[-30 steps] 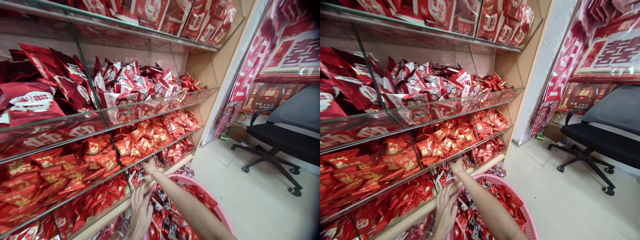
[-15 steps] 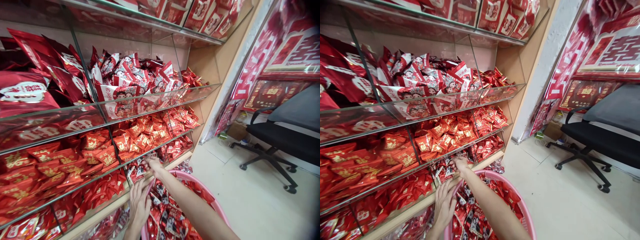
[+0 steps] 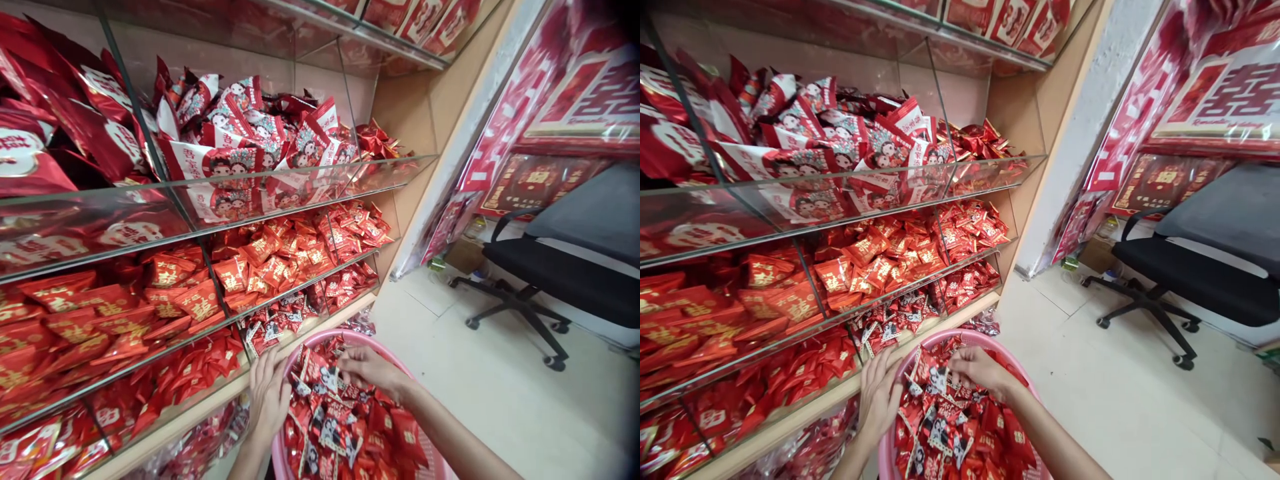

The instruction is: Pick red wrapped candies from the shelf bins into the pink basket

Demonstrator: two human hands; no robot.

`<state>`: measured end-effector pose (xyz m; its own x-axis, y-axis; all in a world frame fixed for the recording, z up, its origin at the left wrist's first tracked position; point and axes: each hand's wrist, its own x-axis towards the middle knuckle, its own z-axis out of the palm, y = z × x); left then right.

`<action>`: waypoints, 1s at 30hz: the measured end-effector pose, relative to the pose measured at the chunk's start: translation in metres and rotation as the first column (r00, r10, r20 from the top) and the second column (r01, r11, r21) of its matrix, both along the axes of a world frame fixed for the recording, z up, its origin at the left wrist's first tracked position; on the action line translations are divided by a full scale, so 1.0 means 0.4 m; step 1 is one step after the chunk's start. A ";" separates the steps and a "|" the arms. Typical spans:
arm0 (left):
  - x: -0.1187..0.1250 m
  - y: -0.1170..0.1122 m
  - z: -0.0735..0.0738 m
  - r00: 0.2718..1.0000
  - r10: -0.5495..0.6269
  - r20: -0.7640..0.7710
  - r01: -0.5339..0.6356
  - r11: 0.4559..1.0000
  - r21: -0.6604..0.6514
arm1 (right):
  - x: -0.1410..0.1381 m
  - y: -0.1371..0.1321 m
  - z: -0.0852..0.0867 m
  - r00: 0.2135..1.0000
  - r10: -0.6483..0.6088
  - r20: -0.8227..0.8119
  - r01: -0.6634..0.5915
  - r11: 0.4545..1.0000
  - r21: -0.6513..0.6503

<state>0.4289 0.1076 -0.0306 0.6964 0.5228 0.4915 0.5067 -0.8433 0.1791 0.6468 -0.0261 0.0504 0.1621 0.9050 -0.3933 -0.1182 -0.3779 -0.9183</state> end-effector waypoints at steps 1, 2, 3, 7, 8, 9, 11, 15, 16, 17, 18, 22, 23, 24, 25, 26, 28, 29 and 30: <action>0.000 0.000 -0.001 1.000 -0.003 0.007 0.003 1.000 0.004 | 0.003 -0.015 -0.002 0.998 0.054 0.034 -0.053 0.998 -0.026; 0.000 0.000 -0.002 1.000 -0.004 0.013 0.004 1.000 0.007 | 0.004 -0.026 -0.004 0.992 0.105 0.066 -0.101 0.993 -0.055; 0.000 0.001 -0.003 1.000 -0.003 0.017 0.003 1.000 0.008 | 0.004 -0.033 -0.007 0.984 0.148 0.097 -0.140 0.987 -0.082; 0.001 0.001 -0.005 1.000 -0.004 0.022 0.003 1.000 0.019 | -0.015 -0.035 -0.026 0.956 0.226 0.186 -0.197 0.967 -0.159; 0.001 0.001 -0.004 1.000 -0.002 0.018 0.001 1.000 0.022 | -0.022 -0.033 -0.030 0.952 0.229 0.201 -0.197 0.966 -0.169; 0.001 0.001 -0.004 1.000 0.001 0.012 -0.001 1.000 0.025 | -0.029 -0.032 -0.033 0.948 0.235 0.215 -0.198 0.964 -0.180; 0.001 0.001 -0.003 1.000 0.005 0.002 -0.005 1.000 0.028 | -0.042 -0.027 -0.034 0.931 0.259 0.257 -0.206 0.955 -0.213; 0.000 0.002 -0.003 1.000 0.006 0.012 -0.006 1.000 0.026 | -0.046 -0.001 -0.016 0.828 0.218 0.516 -0.127 0.970 -0.207; 0.001 0.002 -0.004 1.000 0.010 0.017 -0.011 1.000 0.025 | -0.042 0.012 -0.010 0.785 0.181 0.593 -0.103 0.981 -0.162; 0.001 0.003 -0.005 1.000 0.012 0.023 -0.012 1.000 0.029 | -0.039 0.028 -0.005 0.745 0.143 0.651 -0.090 0.989 -0.114; 0.001 0.005 -0.007 1.000 0.010 0.029 -0.012 0.999 0.038 | -0.035 0.046 0.000 0.721 0.112 0.684 -0.088 0.994 -0.070; 0.001 0.009 -0.019 1.000 -0.004 0.023 0.002 0.996 0.089 | -0.040 0.142 0.015 0.765 0.027 0.643 -0.064 0.997 0.035; 0.001 0.010 -0.021 1.000 -0.003 0.017 0.001 0.995 0.098 | -0.047 0.170 0.018 0.781 0.000 0.625 -0.049 0.997 0.061; 0.001 0.010 -0.023 1.000 0.001 0.012 -0.002 0.995 0.104 | -0.057 0.199 0.020 0.792 -0.030 0.609 -0.032 0.995 0.090; 0.000 0.010 -0.025 1.000 0.007 0.009 -0.008 0.994 0.110 | -0.069 0.229 0.022 0.799 -0.060 0.598 -0.014 0.993 0.119; 0.000 0.011 -0.026 1.000 0.012 0.010 -0.013 0.993 0.114 | -0.083 0.259 0.023 0.804 -0.091 0.588 0.004 0.989 0.148; -0.001 0.012 -0.028 1.000 0.022 0.016 -0.024 0.994 0.111 | -0.113 0.317 0.024 0.813 -0.152 0.562 0.047 0.979 0.196; -0.002 0.013 -0.030 1.000 0.023 0.021 -0.025 0.994 0.110 | -0.129 0.345 0.024 0.818 -0.179 0.547 0.072 0.975 0.212; -0.003 0.015 -0.032 1.000 0.017 0.025 -0.020 0.993 0.116 | -0.145 0.372 0.024 0.824 -0.198 0.530 0.090 0.971 0.223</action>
<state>0.4278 0.1135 -0.0435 0.6743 0.4740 0.5663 0.5194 -0.8495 0.0925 0.5888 0.1226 0.0598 0.4348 0.8999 -0.0340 0.3820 -0.2185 -0.8980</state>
